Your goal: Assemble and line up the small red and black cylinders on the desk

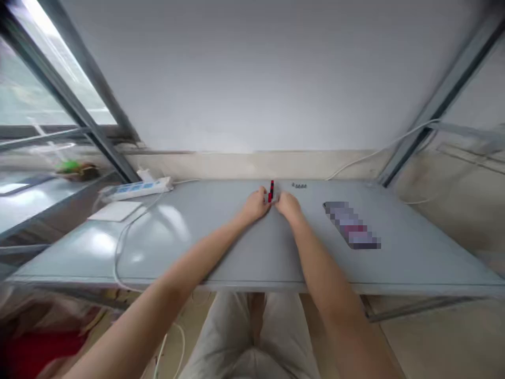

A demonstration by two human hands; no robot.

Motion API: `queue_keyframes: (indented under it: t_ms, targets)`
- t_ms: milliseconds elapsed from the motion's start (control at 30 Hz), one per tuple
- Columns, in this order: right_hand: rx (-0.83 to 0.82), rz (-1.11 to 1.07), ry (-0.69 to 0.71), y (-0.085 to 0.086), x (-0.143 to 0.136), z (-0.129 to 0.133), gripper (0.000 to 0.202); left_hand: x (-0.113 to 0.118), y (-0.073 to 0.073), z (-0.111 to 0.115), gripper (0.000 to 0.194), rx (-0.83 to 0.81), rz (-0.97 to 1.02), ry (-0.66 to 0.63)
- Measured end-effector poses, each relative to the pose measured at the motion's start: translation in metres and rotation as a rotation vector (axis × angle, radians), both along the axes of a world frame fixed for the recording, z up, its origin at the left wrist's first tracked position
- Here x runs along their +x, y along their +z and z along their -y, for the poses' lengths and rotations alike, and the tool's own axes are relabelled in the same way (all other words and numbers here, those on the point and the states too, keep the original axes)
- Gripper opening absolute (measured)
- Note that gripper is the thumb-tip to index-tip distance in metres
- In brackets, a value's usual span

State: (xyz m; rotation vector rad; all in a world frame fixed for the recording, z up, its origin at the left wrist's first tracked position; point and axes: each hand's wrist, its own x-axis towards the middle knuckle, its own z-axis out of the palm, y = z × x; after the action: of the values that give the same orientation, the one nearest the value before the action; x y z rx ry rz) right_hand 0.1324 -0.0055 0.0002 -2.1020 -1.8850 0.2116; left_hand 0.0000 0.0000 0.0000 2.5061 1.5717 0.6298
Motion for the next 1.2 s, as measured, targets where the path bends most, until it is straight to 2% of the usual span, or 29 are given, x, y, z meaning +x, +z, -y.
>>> queue_keyframes:
  t_ms: [100,233,467,667,833,1067,1200]
  targets:
    - [0.017,0.008,-0.008,-0.001,0.000,-0.001,0.026,-0.004,0.001,0.001,0.042,0.088,-0.034,-0.090]
    - [0.032,0.007,-0.023,-0.002,0.000,-0.003,0.024,-0.011,0.002,-0.001,0.029,0.135,-0.058,-0.140]
    - [0.056,-0.012,-0.042,-0.002,-0.002,-0.002,0.020,-0.028,-0.005,-0.008,0.015,0.124,0.118,-0.101]
    - [0.131,-0.018,0.003,0.000,-0.006,0.000,0.015,-0.045,-0.016,-0.009,0.014,0.019,0.358,0.013]
    - [0.156,-0.028,0.045,0.004,-0.009,0.002,0.015,-0.049,-0.012,-0.012,0.012,-0.035,0.554,0.087]
    - [0.116,-0.004,0.025,0.004,-0.007,0.003,0.015,-0.047,-0.010,-0.014,0.010,-0.034,0.715,0.077]
    - [0.121,0.013,0.036,0.003,-0.007,0.002,0.015,-0.047,-0.009,-0.010,0.011,-0.062,0.727,0.051]
